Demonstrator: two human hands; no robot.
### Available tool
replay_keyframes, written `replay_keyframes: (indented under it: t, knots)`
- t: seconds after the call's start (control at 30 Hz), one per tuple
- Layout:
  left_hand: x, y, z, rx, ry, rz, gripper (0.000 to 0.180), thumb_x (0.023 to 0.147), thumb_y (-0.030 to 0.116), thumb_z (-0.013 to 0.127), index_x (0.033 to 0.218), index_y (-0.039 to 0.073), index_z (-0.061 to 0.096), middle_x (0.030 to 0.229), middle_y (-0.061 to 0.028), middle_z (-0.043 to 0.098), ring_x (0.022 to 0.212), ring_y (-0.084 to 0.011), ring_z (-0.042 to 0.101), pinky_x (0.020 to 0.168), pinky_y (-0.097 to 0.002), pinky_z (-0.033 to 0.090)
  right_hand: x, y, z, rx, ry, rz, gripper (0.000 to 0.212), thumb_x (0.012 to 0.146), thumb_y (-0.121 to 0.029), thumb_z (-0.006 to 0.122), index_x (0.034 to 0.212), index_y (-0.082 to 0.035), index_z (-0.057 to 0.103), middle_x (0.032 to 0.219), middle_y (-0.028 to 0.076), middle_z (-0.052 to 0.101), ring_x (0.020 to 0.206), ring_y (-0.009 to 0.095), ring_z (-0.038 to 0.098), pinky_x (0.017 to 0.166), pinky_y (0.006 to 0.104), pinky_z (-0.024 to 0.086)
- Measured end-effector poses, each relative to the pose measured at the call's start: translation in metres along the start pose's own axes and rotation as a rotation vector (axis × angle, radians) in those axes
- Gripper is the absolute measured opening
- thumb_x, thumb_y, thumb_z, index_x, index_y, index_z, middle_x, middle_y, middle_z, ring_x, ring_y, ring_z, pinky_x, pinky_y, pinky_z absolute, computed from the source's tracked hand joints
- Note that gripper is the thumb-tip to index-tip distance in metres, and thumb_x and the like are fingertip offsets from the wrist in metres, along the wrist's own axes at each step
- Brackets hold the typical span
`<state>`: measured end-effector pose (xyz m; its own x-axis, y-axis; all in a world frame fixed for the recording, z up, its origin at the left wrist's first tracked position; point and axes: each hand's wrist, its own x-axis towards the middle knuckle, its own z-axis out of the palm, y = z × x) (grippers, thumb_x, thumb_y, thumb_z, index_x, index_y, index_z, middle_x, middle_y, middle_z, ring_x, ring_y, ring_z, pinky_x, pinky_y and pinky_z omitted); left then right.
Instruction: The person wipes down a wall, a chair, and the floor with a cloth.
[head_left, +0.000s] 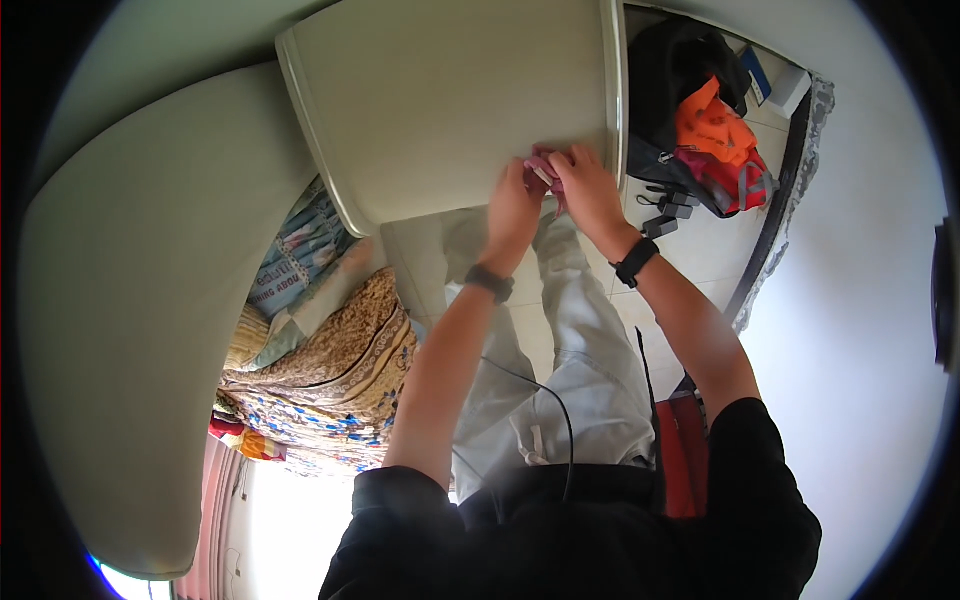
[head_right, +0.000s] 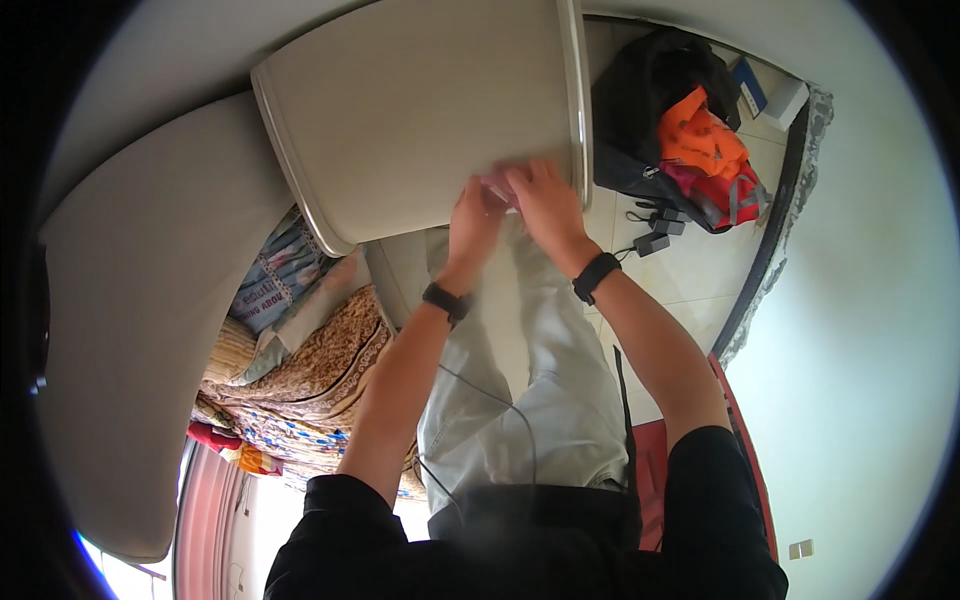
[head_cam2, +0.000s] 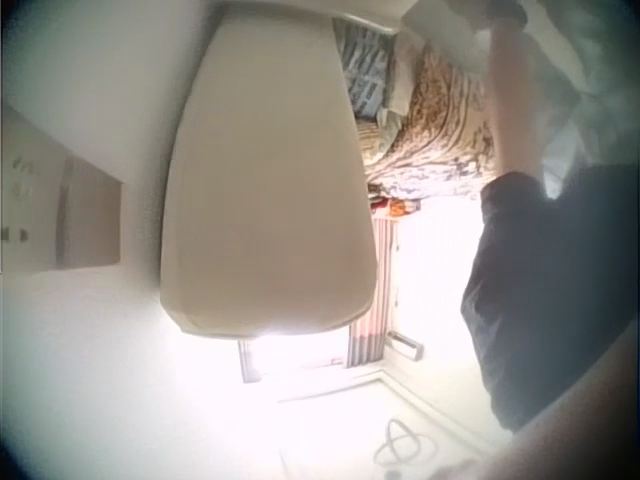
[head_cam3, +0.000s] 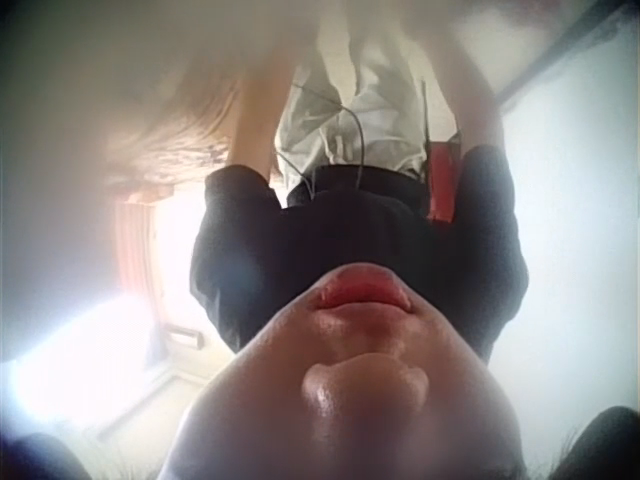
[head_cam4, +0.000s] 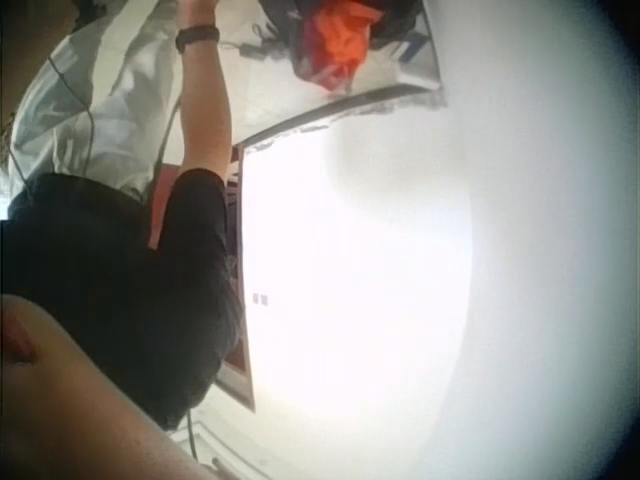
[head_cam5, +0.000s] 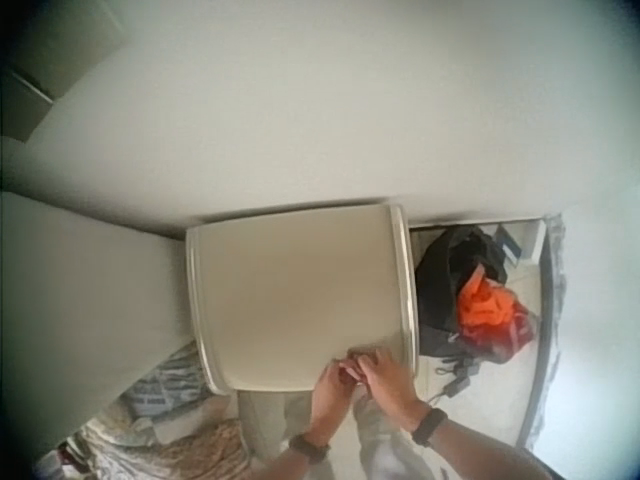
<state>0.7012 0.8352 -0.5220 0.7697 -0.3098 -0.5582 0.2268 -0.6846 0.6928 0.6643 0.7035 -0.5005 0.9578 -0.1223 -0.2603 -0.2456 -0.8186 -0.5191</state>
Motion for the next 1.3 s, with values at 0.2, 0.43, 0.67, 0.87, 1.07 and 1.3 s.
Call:
replay_keyframes:
  t: [0.2, 0.43, 0.67, 0.87, 1.07, 1.3]
  knots:
    - [-0.023, -0.036, -0.05, -0.016, 0.007, -0.045, 0.019, 0.082, 0.006, 0.061, 0.098, 0.003, 0.052, 0.087, -0.0136, 0.066, 0.082, -0.0312, 0.065, 0.07, -0.0384, 0.051, 0.007, -0.051, 0.028, 0.156, -0.102, 0.007, 0.021, 0.081, -0.012, 0.06, 0.102, -0.01, 0.06, 0.091, 0.012, 0.058, 0.085, 0.032, 0.061, 0.066, 0.0409, 0.052]
    - [-0.021, -0.072, -0.134, 0.036, 0.083, -0.142, 0.022, 0.084, 0.005, 0.059, 0.105, 0.003, 0.054, 0.089, -0.0142, 0.068, 0.083, -0.0288, 0.067, 0.071, -0.0361, 0.052, 0.053, -0.115, 0.085, 0.199, -0.063, -0.23, 0.02, 0.08, -0.016, 0.061, 0.099, -0.01, 0.06, 0.093, 0.01, 0.057, 0.086, 0.03, 0.062, 0.067, 0.041, 0.052]
    - [0.025, -0.067, -0.161, -0.091, 0.19, 0.014, 0.027, 0.086, 0.004, 0.058, 0.112, 0.004, 0.053, 0.088, -0.01, 0.065, 0.081, -0.0245, 0.065, 0.07, -0.0336, 0.051, 0.104, -0.127, 0.09, 0.125, 0.029, -0.226, 0.025, 0.079, -0.016, 0.062, 0.102, -0.01, 0.059, 0.097, 0.01, 0.058, 0.092, 0.028, 0.061, 0.072, 0.0388, 0.053]
    - [0.102, -0.026, -0.159, 0.033, 0.191, 0.316, 0.024, 0.081, 0.003, 0.061, 0.104, 0.007, 0.059, 0.089, -0.0104, 0.066, 0.081, -0.0268, 0.064, 0.07, -0.0376, 0.051, 0.141, -0.109, 0.044, 0.16, 0.171, 0.002, 0.032, 0.083, -0.015, 0.06, 0.115, -0.013, 0.059, 0.1, 0.011, 0.06, 0.096, 0.031, 0.06, 0.076, 0.0416, 0.052]
    - [0.097, 0.004, -0.108, 0.288, -0.011, 0.239, 0.013, 0.084, 0.016, 0.06, 0.095, 0.009, 0.059, 0.092, -0.013, 0.065, 0.086, -0.0349, 0.063, 0.072, -0.0441, 0.05, 0.092, -0.086, 0.035, 0.251, 0.374, 0.312, 0.031, 0.084, -0.011, 0.059, 0.115, -0.014, 0.06, 0.102, 0.011, 0.063, 0.097, 0.032, 0.058, 0.078, 0.0429, 0.049]
    - [0.042, -0.022, -0.133, 0.162, -0.028, 0.184, 0.016, 0.085, 0.018, 0.059, 0.098, 0.01, 0.059, 0.093, -0.0125, 0.066, 0.089, -0.0355, 0.063, 0.074, -0.0436, 0.051, 0.059, -0.105, 0.07, 0.293, 0.361, 0.182, 0.032, 0.079, -0.005, 0.061, 0.11, -0.013, 0.06, 0.096, 0.008, 0.062, 0.094, 0.031, 0.058, 0.078, 0.0422, 0.049]
